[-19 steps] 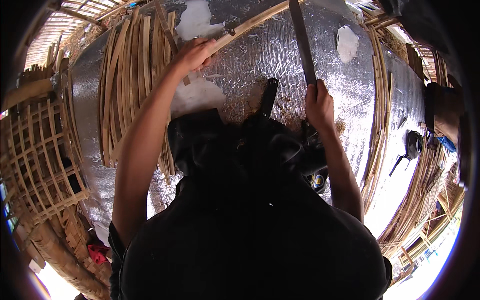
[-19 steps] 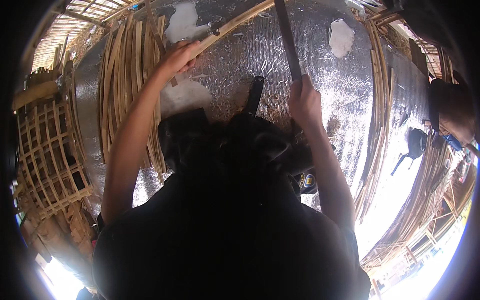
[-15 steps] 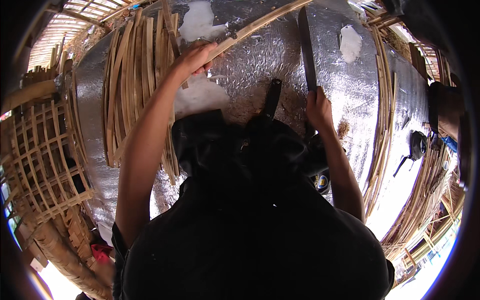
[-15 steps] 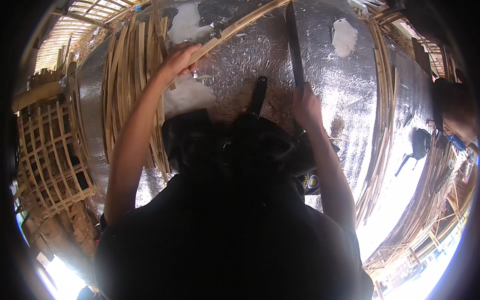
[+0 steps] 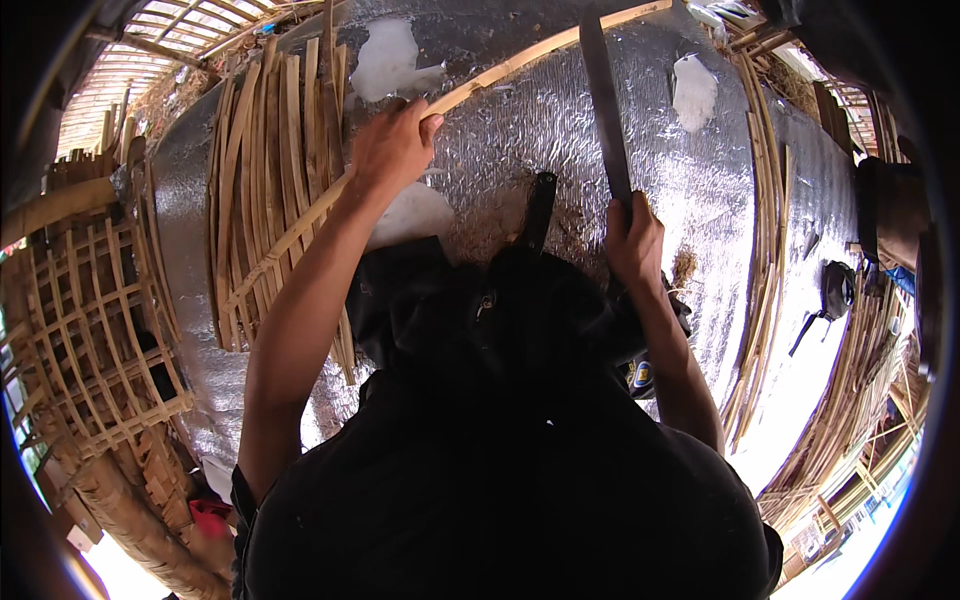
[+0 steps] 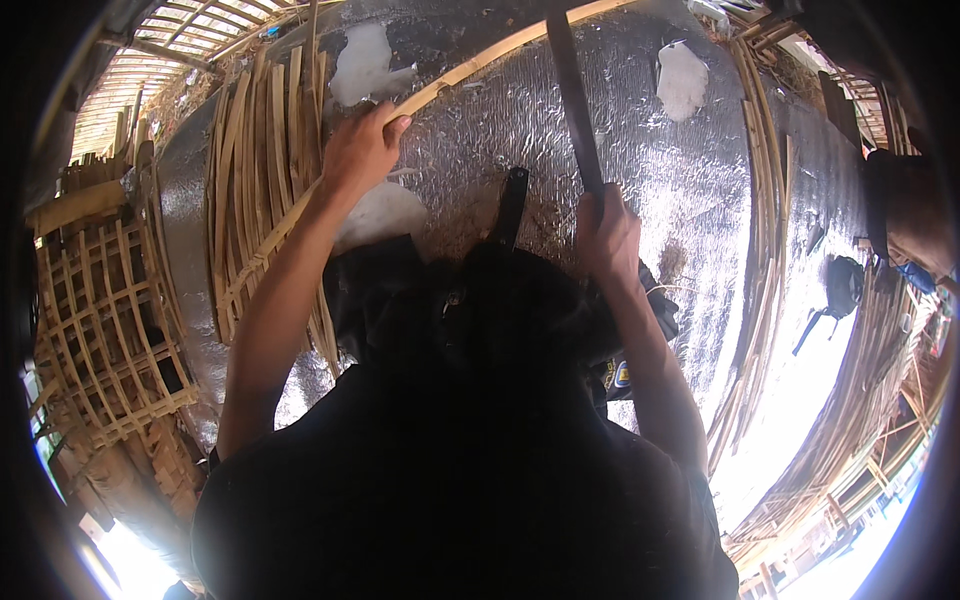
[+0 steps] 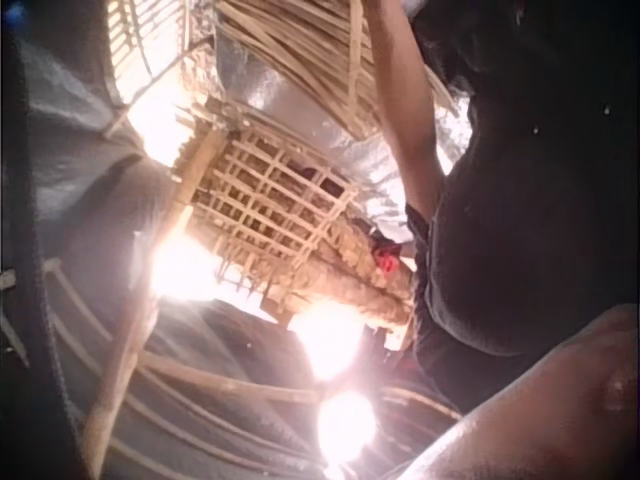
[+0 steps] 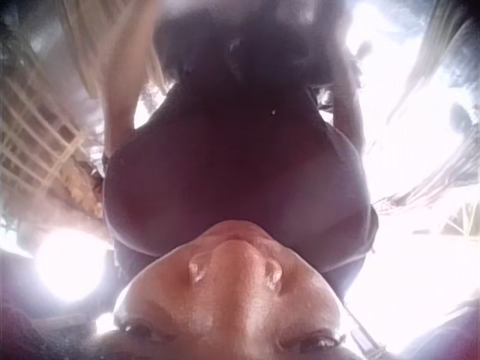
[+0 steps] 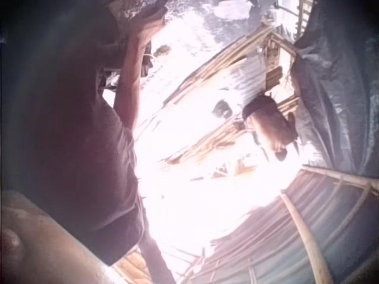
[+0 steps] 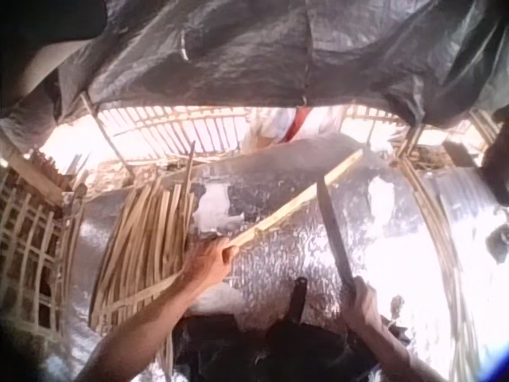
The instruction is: The person splits bamboo strips using a large knife, holding the bamboo against their lap and a surface while striking it with the blade.
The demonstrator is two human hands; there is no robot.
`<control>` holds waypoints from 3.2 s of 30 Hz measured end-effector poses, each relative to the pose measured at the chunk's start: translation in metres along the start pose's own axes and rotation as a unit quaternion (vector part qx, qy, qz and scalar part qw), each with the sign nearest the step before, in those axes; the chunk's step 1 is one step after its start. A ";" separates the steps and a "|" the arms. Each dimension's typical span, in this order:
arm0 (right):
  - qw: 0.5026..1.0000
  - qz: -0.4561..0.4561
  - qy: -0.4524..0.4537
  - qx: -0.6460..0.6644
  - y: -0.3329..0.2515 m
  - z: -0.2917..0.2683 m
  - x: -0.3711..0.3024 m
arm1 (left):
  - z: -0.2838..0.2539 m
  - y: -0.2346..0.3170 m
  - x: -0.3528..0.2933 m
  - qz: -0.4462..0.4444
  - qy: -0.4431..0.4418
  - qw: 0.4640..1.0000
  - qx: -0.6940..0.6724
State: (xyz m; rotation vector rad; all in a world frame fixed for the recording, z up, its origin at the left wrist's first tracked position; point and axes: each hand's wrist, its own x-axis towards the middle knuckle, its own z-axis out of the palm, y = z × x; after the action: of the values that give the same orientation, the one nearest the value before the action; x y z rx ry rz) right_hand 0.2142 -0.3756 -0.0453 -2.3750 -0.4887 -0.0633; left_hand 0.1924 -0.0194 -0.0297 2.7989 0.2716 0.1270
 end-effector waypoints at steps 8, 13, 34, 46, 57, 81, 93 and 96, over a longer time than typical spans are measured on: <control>0.989 -0.034 -0.108 0.090 -0.086 0.004 0.061 | 0.029 0.002 0.004 -0.010 -0.014 0.999 0.044; 0.973 -0.175 0.043 0.145 -0.150 -0.020 0.123 | 0.031 0.008 0.001 -0.008 -0.001 0.997 0.071; 0.968 -0.044 -0.232 -0.089 -0.096 0.070 0.093 | 0.032 0.004 0.017 0.032 -0.122 0.985 0.116; 0.994 -0.097 0.054 0.016 -0.092 -0.017 0.123 | 0.022 -0.007 0.019 -0.020 -0.086 0.995 0.052; 0.974 -0.047 0.016 -0.219 -0.025 0.006 0.025 | -0.017 -0.006 0.013 -0.142 -0.097 0.982 -0.076; 0.837 -0.414 -0.283 -0.220 -0.048 0.032 0.082 | -0.052 -0.012 -0.021 -0.123 0.033 0.984 -0.123; 0.981 -0.091 -0.170 -0.018 -0.099 0.097 0.083 | -0.025 0.007 -0.010 -0.124 0.008 0.992 -0.023; 0.982 -0.127 -0.136 0.008 -0.101 0.112 0.078 | -0.015 0.006 -0.005 -0.101 -0.022 0.995 0.005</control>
State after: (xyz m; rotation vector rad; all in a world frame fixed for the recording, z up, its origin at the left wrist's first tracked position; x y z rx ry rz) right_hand 0.2401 -0.2077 -0.0519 -2.3035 -0.9190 0.1520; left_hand 0.1867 -0.0213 -0.0141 2.7605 0.5442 0.0168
